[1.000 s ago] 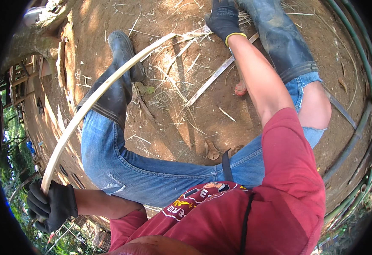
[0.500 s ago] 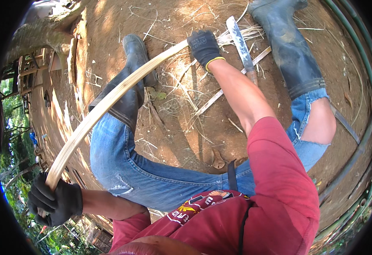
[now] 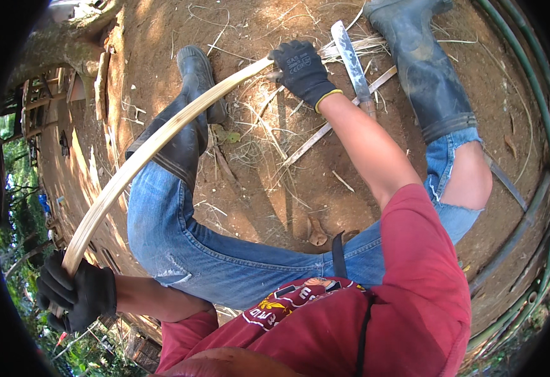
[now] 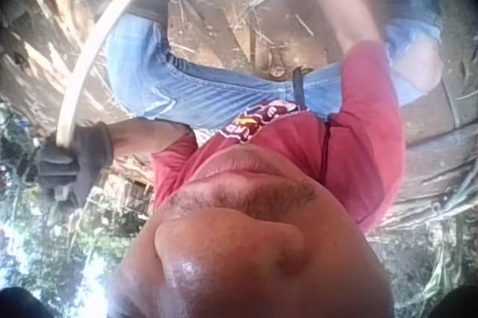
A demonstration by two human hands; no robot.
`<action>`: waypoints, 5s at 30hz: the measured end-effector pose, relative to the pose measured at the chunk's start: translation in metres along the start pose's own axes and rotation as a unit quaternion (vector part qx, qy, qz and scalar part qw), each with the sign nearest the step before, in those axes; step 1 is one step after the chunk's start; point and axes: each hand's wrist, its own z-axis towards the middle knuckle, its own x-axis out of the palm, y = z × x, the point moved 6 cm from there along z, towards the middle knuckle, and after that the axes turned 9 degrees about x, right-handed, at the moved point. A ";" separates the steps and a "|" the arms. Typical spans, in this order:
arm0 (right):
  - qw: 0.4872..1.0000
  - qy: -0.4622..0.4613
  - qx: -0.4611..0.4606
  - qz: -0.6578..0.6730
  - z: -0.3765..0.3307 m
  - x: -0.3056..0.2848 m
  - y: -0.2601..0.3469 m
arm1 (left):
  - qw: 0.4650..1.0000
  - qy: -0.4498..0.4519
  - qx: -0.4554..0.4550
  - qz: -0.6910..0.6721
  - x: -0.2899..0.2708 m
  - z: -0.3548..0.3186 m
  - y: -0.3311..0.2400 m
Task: The person sits on the ground and uses a curved blade to split a long bamboo pole into thin strips. They hold the bamboo with one hand and repeatedly strike it with the blade to separate the layers, occasionally inspecting the resulting strips.
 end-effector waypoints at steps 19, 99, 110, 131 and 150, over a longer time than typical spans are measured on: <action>0.998 -0.047 0.005 0.029 -0.003 -0.021 -0.023 | 1.000 0.003 0.012 0.018 -0.001 0.000 -0.001; 0.845 -0.221 -0.169 0.456 -0.024 -0.246 0.294 | 0.975 0.062 0.008 0.214 0.068 -0.012 -0.009; 0.913 -0.165 -0.061 0.369 -0.016 -0.121 0.187 | 0.958 0.101 0.027 0.265 0.079 -0.022 -0.011; 0.863 -0.076 0.096 0.489 -0.007 -0.163 0.140 | 0.973 0.129 -0.015 0.191 0.095 -0.017 -0.002; 0.916 -0.024 0.005 0.401 -0.005 -0.175 0.138 | 0.984 0.097 -0.025 0.144 0.099 -0.020 0.000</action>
